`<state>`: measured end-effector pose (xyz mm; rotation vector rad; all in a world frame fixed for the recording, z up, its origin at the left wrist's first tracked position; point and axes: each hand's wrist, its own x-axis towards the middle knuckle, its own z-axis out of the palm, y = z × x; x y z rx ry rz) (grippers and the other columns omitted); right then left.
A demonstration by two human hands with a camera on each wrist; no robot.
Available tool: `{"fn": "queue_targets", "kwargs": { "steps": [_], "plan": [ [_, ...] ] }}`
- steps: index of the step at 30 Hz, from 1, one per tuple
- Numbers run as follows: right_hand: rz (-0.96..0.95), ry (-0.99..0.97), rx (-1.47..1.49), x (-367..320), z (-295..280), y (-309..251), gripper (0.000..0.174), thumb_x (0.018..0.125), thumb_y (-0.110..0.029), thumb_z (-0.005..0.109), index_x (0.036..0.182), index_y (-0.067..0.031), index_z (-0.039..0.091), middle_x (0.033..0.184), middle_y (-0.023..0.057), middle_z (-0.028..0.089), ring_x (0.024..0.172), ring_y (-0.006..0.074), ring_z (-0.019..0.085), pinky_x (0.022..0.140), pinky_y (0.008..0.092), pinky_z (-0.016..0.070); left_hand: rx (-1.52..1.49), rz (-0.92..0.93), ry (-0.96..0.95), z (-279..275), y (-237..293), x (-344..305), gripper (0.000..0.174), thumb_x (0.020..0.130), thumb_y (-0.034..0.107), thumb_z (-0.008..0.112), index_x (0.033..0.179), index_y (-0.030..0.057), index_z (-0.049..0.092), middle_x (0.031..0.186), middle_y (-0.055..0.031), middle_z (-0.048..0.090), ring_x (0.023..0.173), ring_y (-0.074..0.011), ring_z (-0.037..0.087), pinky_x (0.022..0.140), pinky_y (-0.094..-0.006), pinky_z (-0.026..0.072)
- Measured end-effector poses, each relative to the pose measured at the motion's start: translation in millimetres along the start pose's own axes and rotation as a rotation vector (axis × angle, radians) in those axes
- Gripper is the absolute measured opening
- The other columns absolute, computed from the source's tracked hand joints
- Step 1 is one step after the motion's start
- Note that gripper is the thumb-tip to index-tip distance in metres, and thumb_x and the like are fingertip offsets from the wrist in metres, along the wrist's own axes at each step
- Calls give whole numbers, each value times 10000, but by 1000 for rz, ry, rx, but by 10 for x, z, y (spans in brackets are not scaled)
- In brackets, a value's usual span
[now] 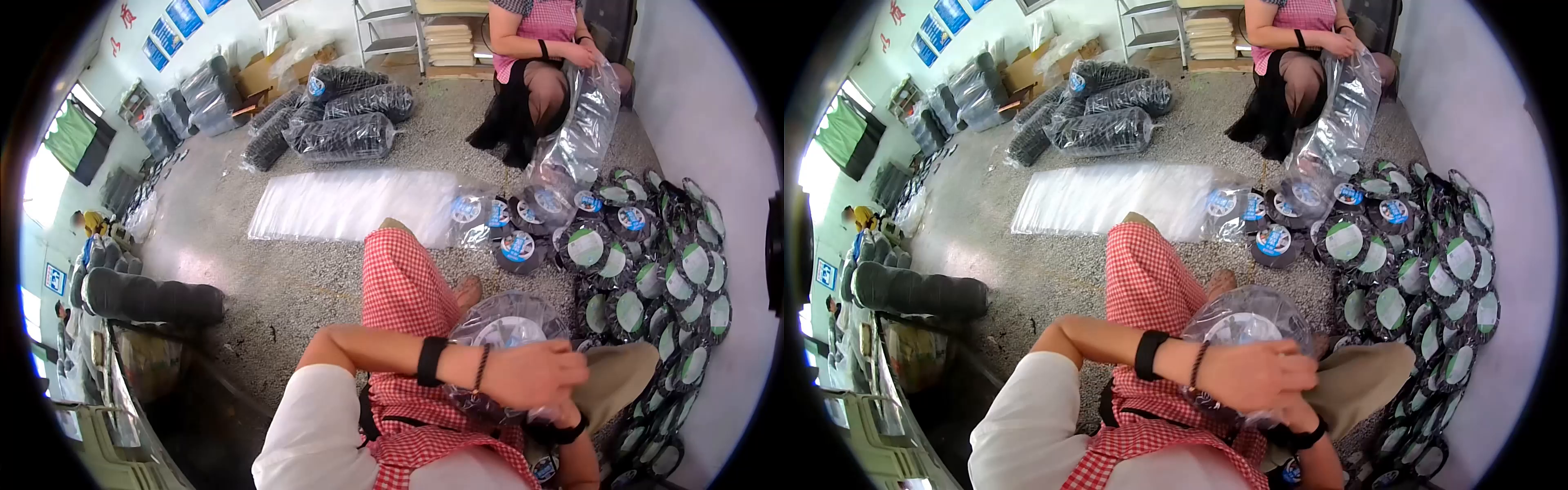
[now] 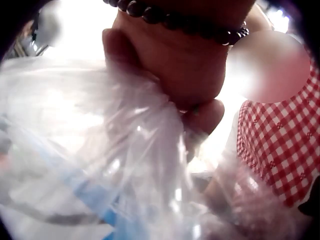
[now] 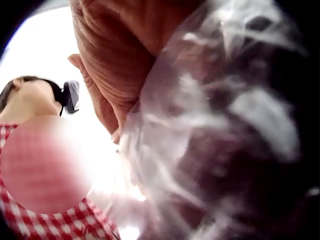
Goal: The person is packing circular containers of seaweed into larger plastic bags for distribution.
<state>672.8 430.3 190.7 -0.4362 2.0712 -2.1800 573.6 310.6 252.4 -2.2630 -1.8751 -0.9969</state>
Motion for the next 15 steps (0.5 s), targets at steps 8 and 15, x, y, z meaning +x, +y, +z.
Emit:
{"fn": "queue_targets", "kwargs": {
  "steps": [8, 15],
  "plan": [
    [282, -65, 475, 4, -75, -105, 286, 806, -228, 684, 836, -5, 508, 830, 120, 606, 778, 176, 597, 679, 282, 487, 8, -54, -257, -452, -215, -496, 189, 756, 261, 564, 809, 85, 523, 837, -49, 501, 886, -206, 481, 775, -375, 344],
    [262, 129, 498, 37, -95, -290, 263, 758, -96, 716, 698, -48, 464, 720, 67, 544, 580, 112, 486, 572, 250, 435, 55, -64, 282, -234, 315, -346, 188, 705, 108, 580, 887, 63, 571, 812, -43, 540, 734, -219, 519, 688, -334, 417]
  ]
}}
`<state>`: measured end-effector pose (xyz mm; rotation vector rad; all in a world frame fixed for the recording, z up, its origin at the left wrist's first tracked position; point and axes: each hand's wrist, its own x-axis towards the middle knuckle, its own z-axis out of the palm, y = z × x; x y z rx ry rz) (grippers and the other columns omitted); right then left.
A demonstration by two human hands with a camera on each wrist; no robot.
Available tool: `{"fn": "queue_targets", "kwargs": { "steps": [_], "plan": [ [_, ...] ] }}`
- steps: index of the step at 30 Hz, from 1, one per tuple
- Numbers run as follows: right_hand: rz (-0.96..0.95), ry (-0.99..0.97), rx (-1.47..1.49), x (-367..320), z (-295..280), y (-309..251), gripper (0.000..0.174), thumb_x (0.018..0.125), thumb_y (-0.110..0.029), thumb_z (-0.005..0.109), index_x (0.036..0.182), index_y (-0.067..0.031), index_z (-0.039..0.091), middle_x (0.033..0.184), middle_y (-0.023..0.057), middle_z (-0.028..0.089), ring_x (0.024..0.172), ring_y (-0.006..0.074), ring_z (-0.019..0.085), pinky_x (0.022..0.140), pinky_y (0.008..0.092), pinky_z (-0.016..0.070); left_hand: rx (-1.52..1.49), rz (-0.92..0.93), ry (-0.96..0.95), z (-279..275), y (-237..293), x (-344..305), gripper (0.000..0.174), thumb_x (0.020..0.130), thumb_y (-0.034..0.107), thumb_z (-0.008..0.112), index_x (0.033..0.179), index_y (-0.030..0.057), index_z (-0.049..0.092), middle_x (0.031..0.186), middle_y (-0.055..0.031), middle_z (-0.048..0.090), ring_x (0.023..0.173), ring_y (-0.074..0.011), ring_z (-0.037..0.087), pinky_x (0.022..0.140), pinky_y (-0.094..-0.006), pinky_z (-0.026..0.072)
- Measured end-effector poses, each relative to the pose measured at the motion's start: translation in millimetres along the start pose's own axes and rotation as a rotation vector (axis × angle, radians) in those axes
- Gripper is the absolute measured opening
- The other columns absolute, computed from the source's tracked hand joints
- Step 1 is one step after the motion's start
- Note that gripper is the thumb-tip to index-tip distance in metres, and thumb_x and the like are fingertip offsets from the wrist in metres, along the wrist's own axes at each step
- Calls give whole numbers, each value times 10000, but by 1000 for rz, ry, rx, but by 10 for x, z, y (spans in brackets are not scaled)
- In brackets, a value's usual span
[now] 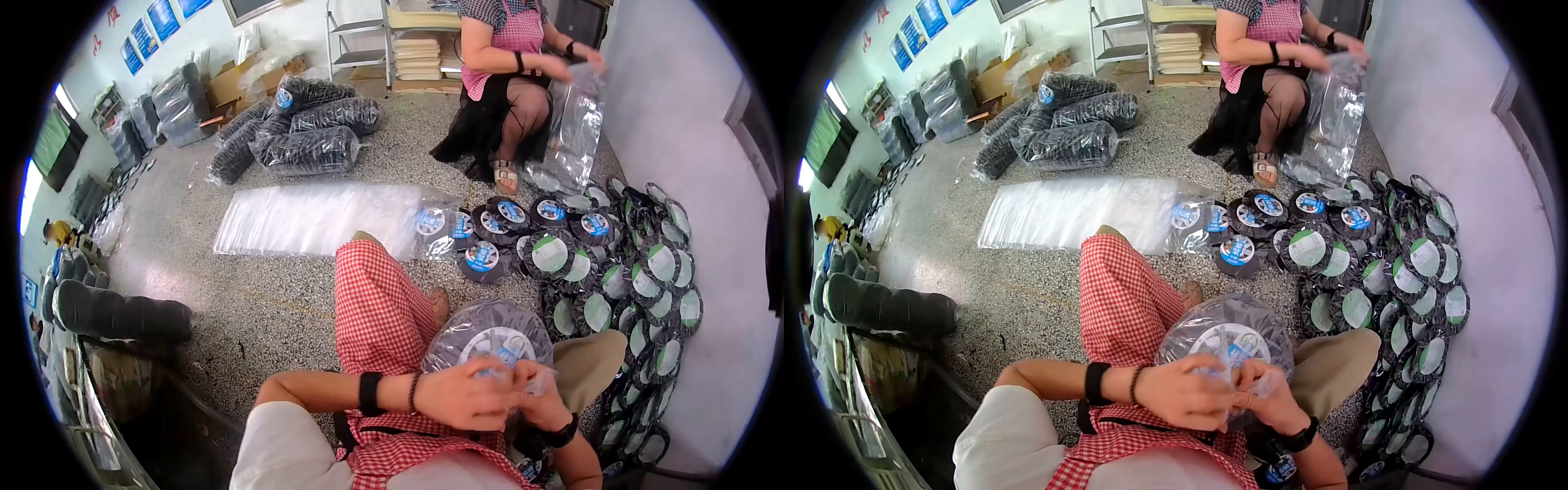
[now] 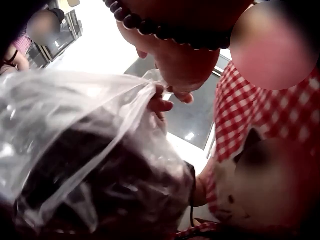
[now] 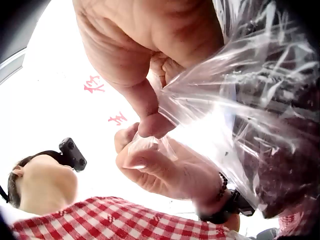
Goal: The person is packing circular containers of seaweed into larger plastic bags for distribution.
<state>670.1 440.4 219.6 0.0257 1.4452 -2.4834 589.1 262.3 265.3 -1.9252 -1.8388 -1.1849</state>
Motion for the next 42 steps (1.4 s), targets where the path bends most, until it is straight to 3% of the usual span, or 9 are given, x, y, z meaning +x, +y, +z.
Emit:
{"fn": "queue_targets", "kwargs": {
  "steps": [4, 9, 13, 17, 23, 29, 34, 37, 42],
  "plan": [
    [22, 45, -489, -79, 88, -268, 235, 707, -2, 701, 653, -47, 477, 743, 71, 576, 622, 139, 558, 553, 248, 441, -254, -182, 110, 401, -350, -207, 486, 705, 64, 615, 1180, 55, 509, 995, -104, 585, 801, -327, 560, 714, -377, 462],
    [-762, 80, -1417, -126, 112, -309, 177, 656, 29, 654, 676, -39, 492, 857, 147, 612, 673, 279, 603, 562, 316, 486, -267, -359, 104, 469, -90, -241, 756, 708, 79, 617, 1385, 73, 280, 919, -176, 600, 759, -339, 579, 672, -393, 480],
    [-1086, 26, -1734, -88, 174, -361, 146, 658, 16, 627, 698, -38, 497, 840, 139, 598, 659, 255, 585, 538, 318, 465, -657, -666, -216, 57, -104, -61, 524, 859, 137, 526, 1348, 65, 350, 686, -147, 571, 560, -315, 559, 543, -370, 445],
    [-1262, 96, -2019, -42, 134, -428, 125, 678, -8, 616, 723, -38, 504, 754, 75, 541, 627, 191, 536, 512, 268, 407, -517, -341, -278, 56, -470, 5, 237, 884, 129, 485, 1102, 69, 556, 680, -106, 560, 650, -271, 583, 541, -380, 447],
    [-879, 32, -2241, -189, 216, -639, 217, 755, -155, 653, 671, -86, 465, 620, 8, 408, 544, 149, 453, 448, 268, 337, 926, 630, -128, -268, -457, 271, 95, 701, 190, 581, 762, 137, 530, 827, -8, 484, 896, -140, 513, 937, -505, 373],
    [-659, -100, -1639, -342, -123, -137, 230, 754, -189, 652, 650, -74, 481, 630, 56, 446, 559, 209, 476, 510, 307, 399, 492, 138, -245, -82, -692, -523, 88, 699, 196, 580, 737, 148, 517, 927, -9, 505, 950, -137, 501, 948, -549, 330],
    [-709, -178, -905, -112, 281, -10, 310, 907, -232, 476, 645, -68, 446, 623, 79, 470, 575, 226, 441, 569, 365, 378, 468, 141, -264, -36, -618, -312, 59, 706, 210, 543, 727, 155, 551, 903, -11, 501, 970, -165, 487, 926, -476, 337],
    [-72, 15, 62, -204, -113, 239, 377, 970, -272, 349, 639, -92, 370, 564, 29, 386, 542, 137, 369, 482, 257, 301, 411, 142, -315, -101, -567, -378, 94, 702, 207, 549, 757, 130, 560, 885, -17, 503, 929, -154, 492, 863, -390, 369],
    [-151, 163, 66, -228, 108, 196, 338, 960, -306, 421, 737, -52, 402, 623, 32, 424, 542, 138, 373, 494, 240, 314, 270, -58, -455, -95, -243, -374, 97, 716, 186, 540, 758, 98, 536, 725, -1, 519, 673, -142, 538, 670, -304, 377]
  ]
}}
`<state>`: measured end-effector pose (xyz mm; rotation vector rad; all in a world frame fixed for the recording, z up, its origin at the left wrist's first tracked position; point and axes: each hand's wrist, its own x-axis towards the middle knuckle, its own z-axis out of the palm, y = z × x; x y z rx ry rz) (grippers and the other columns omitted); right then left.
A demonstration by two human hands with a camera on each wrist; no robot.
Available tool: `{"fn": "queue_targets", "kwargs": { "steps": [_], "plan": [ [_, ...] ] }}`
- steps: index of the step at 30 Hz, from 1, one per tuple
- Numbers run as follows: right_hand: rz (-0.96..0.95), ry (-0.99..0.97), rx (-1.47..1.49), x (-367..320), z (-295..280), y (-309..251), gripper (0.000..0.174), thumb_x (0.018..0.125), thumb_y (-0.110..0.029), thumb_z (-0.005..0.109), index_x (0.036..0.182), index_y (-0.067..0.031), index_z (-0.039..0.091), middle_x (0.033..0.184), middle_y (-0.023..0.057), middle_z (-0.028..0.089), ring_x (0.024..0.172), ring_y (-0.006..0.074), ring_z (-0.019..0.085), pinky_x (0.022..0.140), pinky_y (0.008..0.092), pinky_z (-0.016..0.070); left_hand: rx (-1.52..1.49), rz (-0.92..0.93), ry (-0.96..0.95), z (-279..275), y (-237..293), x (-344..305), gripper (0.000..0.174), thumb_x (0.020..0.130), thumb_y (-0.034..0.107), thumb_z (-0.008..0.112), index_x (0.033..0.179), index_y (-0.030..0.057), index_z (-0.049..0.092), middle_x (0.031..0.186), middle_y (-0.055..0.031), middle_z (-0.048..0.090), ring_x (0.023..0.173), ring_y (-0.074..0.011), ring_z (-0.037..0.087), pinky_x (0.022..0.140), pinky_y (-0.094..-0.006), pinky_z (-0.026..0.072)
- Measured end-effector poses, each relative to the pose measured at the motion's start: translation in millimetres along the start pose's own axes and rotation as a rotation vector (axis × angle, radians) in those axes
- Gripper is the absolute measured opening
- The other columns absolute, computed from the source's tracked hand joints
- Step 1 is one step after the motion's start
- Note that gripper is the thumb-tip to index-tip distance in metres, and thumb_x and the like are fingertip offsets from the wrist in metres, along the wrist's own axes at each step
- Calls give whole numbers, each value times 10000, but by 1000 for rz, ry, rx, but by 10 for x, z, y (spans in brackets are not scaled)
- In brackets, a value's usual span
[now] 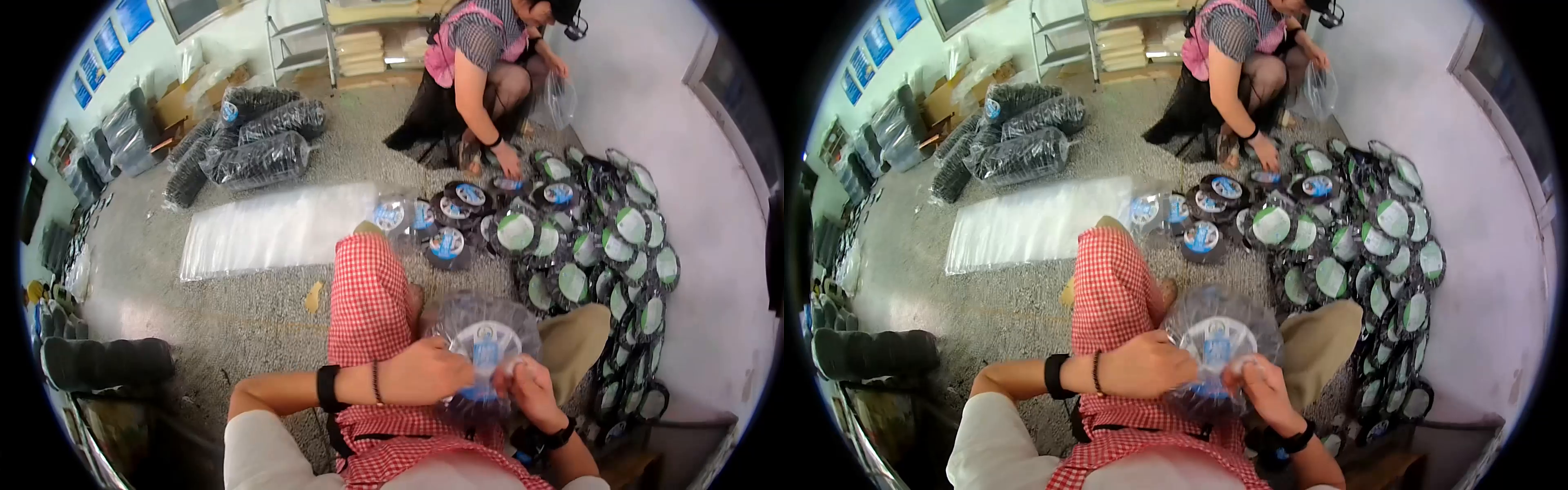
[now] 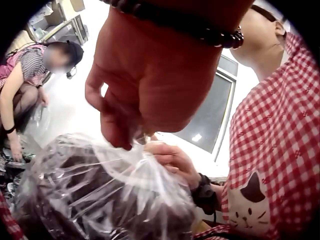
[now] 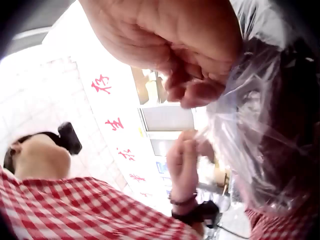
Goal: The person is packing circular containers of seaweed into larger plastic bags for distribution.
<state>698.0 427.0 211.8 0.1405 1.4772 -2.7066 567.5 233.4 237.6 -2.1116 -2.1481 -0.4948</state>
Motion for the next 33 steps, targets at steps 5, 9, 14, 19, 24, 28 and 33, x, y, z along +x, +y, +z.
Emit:
{"fn": "queue_targets", "kwargs": {
  "steps": [5, 9, 14, 19, 24, 28, 33],
  "plan": [
    [-272, 2, -1083, -18, 30, 1, 323, 720, -110, 670, 967, -13, 487, 764, 111, 499, 644, 279, 515, 581, 344, 415, -153, 41, 208, 51, 266, 384, 106, 727, 176, 564, 746, 91, 503, 662, -9, 485, 552, -148, 514, 543, -260, 362],
    [-543, -14, -1353, -53, -65, 58, 323, 671, -93, 687, 931, -1, 519, 822, 169, 540, 687, 360, 536, 576, 373, 434, -297, 25, 371, -105, 222, 597, 120, 740, 203, 572, 779, 105, 515, 715, 0, 512, 709, -149, 540, 672, -294, 384],
    [-152, 185, -739, -118, -66, 77, 98, 799, -24, 618, 820, -24, 522, 888, 120, 626, 735, 186, 608, 629, 304, 469, 43, -4, 184, 256, 79, 246, 130, 723, 222, 609, 793, 121, 567, 821, -9, 514, 828, -180, 509, 759, -345, 348],
    [27, 92, -458, -88, -116, -81, 121, 775, 8, 641, 762, -4, 521, 906, 95, 628, 759, 108, 572, 627, 256, 461, -162, -34, 426, 454, 306, 138, 125, 731, 143, 578, 808, 49, 547, 1059, -121, 536, 966, -242, 534, 858, -431, 411],
    [-645, -188, -1414, -32, 41, -346, 189, 622, 45, 661, 666, -18, 488, 852, 95, 596, 705, 187, 576, 573, 262, 477, -484, -33, 461, 655, 283, 203, 191, 723, 111, 608, 883, 29, 543, 995, -149, 565, 872, -296, 571, 769, -397, 459],
    [-1062, -281, -1719, 2, -27, -366, 191, 582, -6, 640, 668, -28, 470, 809, 91, 546, 720, 237, 576, 568, 324, 497, -761, -265, 261, 515, 281, 255, 270, 737, 86, 614, 979, 20, 515, 819, -152, 587, 729, -310, 588, 668, -372, 483],
    [-944, -214, -1737, 128, -86, -356, 171, 593, -24, 642, 730, -23, 538, 815, 92, 527, 714, 242, 567, 558, 330, 474, -738, -79, 247, 522, -97, 378, 332, 779, 41, 592, 1103, 40, 517, 804, -111, 592, 680, -275, 603, 604, -352, 491]
  ]
}}
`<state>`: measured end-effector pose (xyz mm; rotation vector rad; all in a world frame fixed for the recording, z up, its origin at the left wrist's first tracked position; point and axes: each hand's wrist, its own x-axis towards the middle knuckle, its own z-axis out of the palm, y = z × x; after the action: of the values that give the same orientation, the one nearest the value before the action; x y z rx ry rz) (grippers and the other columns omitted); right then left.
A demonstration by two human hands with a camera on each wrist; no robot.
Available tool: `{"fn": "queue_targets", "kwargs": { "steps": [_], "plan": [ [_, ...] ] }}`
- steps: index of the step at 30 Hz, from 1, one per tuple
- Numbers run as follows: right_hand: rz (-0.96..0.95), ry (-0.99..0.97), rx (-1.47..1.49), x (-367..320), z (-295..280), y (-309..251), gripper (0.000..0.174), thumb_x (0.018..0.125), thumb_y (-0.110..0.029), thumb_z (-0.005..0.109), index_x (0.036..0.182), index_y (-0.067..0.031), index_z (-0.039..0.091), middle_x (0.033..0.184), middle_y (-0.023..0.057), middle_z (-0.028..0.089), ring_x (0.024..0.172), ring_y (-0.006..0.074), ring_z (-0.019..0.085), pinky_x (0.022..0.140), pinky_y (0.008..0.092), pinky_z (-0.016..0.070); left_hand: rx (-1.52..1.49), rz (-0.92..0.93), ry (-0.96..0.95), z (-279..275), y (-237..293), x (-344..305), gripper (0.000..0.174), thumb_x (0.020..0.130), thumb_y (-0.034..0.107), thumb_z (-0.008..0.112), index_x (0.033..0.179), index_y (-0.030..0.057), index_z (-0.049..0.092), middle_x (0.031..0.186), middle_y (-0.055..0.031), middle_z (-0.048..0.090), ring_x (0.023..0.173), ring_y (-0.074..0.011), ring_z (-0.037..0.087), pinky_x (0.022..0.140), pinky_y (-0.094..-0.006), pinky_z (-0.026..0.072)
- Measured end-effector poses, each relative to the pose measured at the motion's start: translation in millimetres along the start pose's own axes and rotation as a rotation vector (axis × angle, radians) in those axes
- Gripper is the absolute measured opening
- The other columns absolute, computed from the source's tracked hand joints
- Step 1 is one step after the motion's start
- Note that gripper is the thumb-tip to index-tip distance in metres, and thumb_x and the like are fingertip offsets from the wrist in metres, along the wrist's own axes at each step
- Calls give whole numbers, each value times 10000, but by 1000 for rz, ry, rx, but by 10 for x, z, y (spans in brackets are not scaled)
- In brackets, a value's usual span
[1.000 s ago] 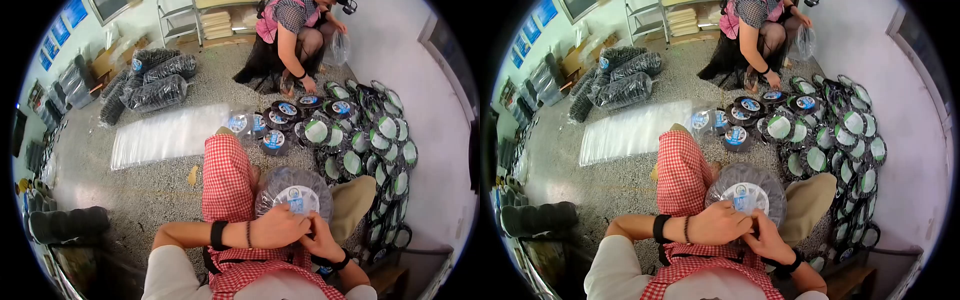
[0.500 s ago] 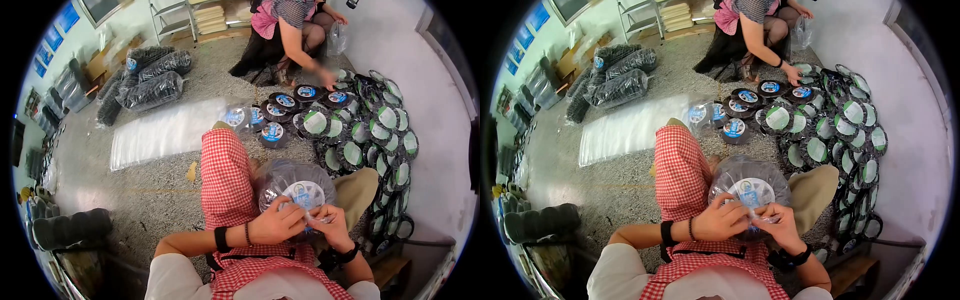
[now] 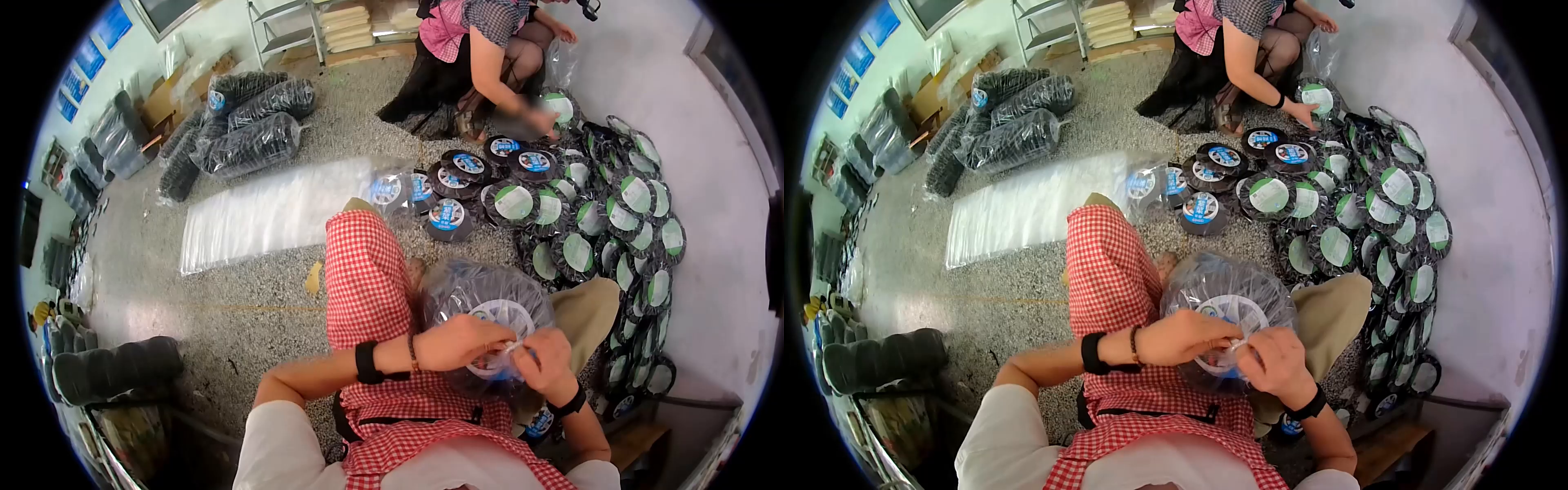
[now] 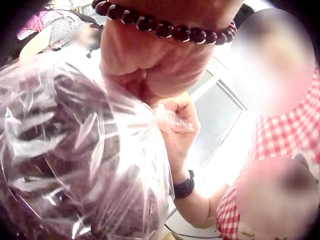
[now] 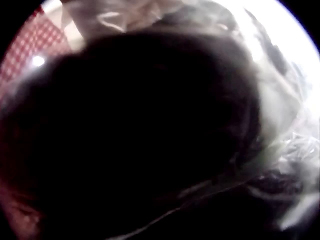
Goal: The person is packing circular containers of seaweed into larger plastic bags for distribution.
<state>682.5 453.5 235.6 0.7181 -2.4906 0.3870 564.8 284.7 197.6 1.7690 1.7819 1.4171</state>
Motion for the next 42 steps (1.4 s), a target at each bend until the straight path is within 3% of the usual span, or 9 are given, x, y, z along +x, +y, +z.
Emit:
{"fn": "queue_targets", "kwargs": {
  "steps": [9, 16, 22, 27, 28, 34, 36, 39, 42],
  "plan": [
    [221, -185, 156, -208, -116, 1, 201, 649, 28, 584, 845, -11, 571, 841, 114, 552, 721, 271, 569, 618, 362, 481, 748, 488, -304, -369, -22, 263, 115, 686, 263, 578, 739, 170, 537, 752, 26, 428, 759, -106, 459, 620, -275, 314],
    [595, 70, 218, 549, 101, 859, 291, 786, 5, 568, 1074, -30, 543, 1016, 159, 531, 856, 317, 563, 739, 353, 460, 1021, -287, -100, -2128, -1126, -44, 120, 758, 91, 545, 834, 101, 637, 791, -54, 630, 681, -234, 600, 618, -325, 474],
    [318, -211, 122, 668, 2061, 1546, 534, 721, -266, 702, 1194, -127, 497, 1192, 149, 486, 1087, 321, 484, 841, 429, 442, 530, -1033, -46, -3657, -1799, -1681, 361, 881, 247, 555, 1206, 89, 536, 1098, -115, 607, 951, -190, 582, 812, -319, 472],
    [347, -613, 166, 568, 3156, 1430, 557, 708, -300, 710, 1193, -128, 496, 1212, 156, 477, 1042, 321, 516, 825, 417, 445, -3, -1444, 186, -2421, -2767, -2826, 738, 843, 356, 612, 1415, 143, 197, 1327, -197, 408, 1197, -244, 438, 876, -343, 467],
    [411, -674, 331, 697, 3209, 1483, 532, 713, -307, 707, 1171, -119, 512, 1194, 155, 492, 1014, 318, 530, 798, 414, 449, -119, -723, 65, -1856, -3066, -3536, 824, 837, 406, 601, 1436, 175, 84, 1387, -237, 293, 1288, -272, 323, 931, -355, 442],
    [583, -300, 257, 1265, 3938, 2214, 503, 796, -388, 625, 1142, -34, 536, 1107, 173, 563, 981, 328, 541, 827, 362, 429, -1047, -1655, 1096, -840, -2942, -2207, 719, 884, 465, 498, 1432, 188, 123, 1402, -156, 315, 1245, -258, 394, 907, -441, 452],
    [909, -568, 940, 1429, 4079, 2237, 619, 797, -458, 623, 1220, -28, 485, 1156, 203, 543, 1055, 341, 524, 892, 354, 410, -879, -1432, 957, -365, -3375, -2421, 706, 877, 461, 511, 1421, 179, 161, 1375, -149, 354, 1209, -263, 426, 892, -435, 457],
    [586, -598, 352, 1719, 3616, 1760, 597, 689, -513, 683, 1157, -171, 535, 1060, 159, 472, 1050, 353, 439, 851, 499, 343, -377, -762, 540, 164, -3750, -2610, 673, 857, 451, 553, 1390, 151, 273, 1294, -129, 469, 1102, -276, 523, 845, -416, 473],
    [389, -612, 265, 1552, 3357, 1470, 494, 670, -333, 736, 1101, -179, 548, 1041, 145, 455, 1029, 328, 432, 831, 470, 341, -899, -1334, 551, 23, -3270, -2564, 493, 843, 372, 591, 1244, 100, 497, 1113, -90, 611, 917, -245, 604, 782, -388, 486]
  ]
}}
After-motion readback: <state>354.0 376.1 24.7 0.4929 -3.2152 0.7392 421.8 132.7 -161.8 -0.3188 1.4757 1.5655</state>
